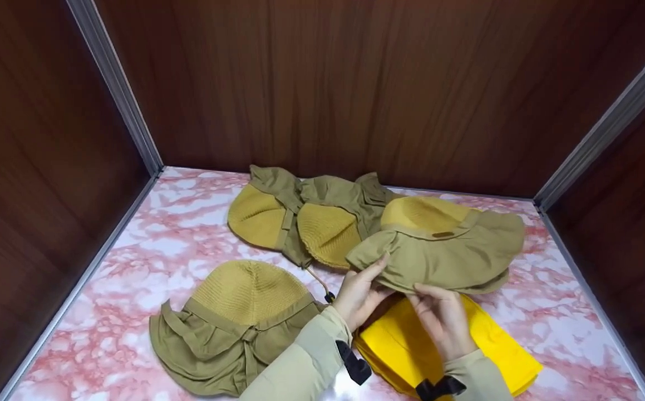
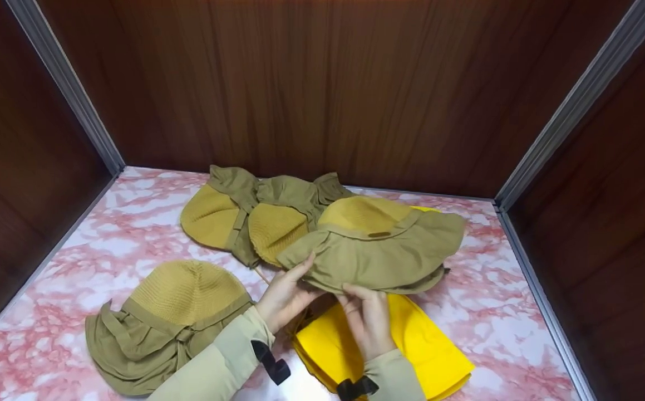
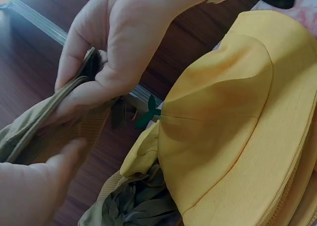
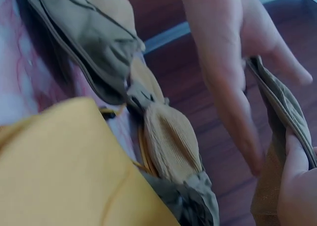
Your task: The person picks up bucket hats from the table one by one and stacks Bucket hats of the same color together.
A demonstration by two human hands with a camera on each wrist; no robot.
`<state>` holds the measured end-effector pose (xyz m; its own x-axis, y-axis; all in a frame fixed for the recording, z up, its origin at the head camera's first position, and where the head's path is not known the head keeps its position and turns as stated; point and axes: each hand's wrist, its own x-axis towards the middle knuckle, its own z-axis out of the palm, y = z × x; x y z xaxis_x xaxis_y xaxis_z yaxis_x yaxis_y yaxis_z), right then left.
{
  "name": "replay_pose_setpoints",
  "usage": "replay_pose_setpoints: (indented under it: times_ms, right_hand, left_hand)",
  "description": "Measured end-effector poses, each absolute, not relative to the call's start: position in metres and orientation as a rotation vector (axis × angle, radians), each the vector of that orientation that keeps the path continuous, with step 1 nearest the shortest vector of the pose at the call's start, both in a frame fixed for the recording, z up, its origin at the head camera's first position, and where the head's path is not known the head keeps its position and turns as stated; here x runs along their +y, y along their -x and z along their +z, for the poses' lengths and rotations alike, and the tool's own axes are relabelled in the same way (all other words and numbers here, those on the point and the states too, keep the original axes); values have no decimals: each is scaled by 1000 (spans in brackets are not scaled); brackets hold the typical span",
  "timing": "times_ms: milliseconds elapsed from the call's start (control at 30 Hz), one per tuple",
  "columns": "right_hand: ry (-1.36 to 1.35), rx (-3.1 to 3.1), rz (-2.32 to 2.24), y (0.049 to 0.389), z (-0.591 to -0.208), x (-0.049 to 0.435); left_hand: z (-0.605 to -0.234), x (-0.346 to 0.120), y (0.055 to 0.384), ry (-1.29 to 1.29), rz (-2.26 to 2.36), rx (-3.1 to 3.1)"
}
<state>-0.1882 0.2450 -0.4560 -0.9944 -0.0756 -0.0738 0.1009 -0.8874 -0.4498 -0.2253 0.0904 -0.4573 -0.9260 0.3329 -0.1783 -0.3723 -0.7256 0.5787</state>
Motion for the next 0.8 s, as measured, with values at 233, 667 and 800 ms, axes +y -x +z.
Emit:
replay_pose_setpoints:
  times_ms: [233,667,800]
  right_hand:
    - [-63,760,-2952,186,-456,228]
    - [-139,1071,-2933,189,-455,215]
    - [-144,1089,-2934,192,-452,217]
  left_hand:
    - [-459,96,224,108,2711,869]
    - [-458,91,224,-123,2862,714]
    - [-459,87,222,-163,2799,692]
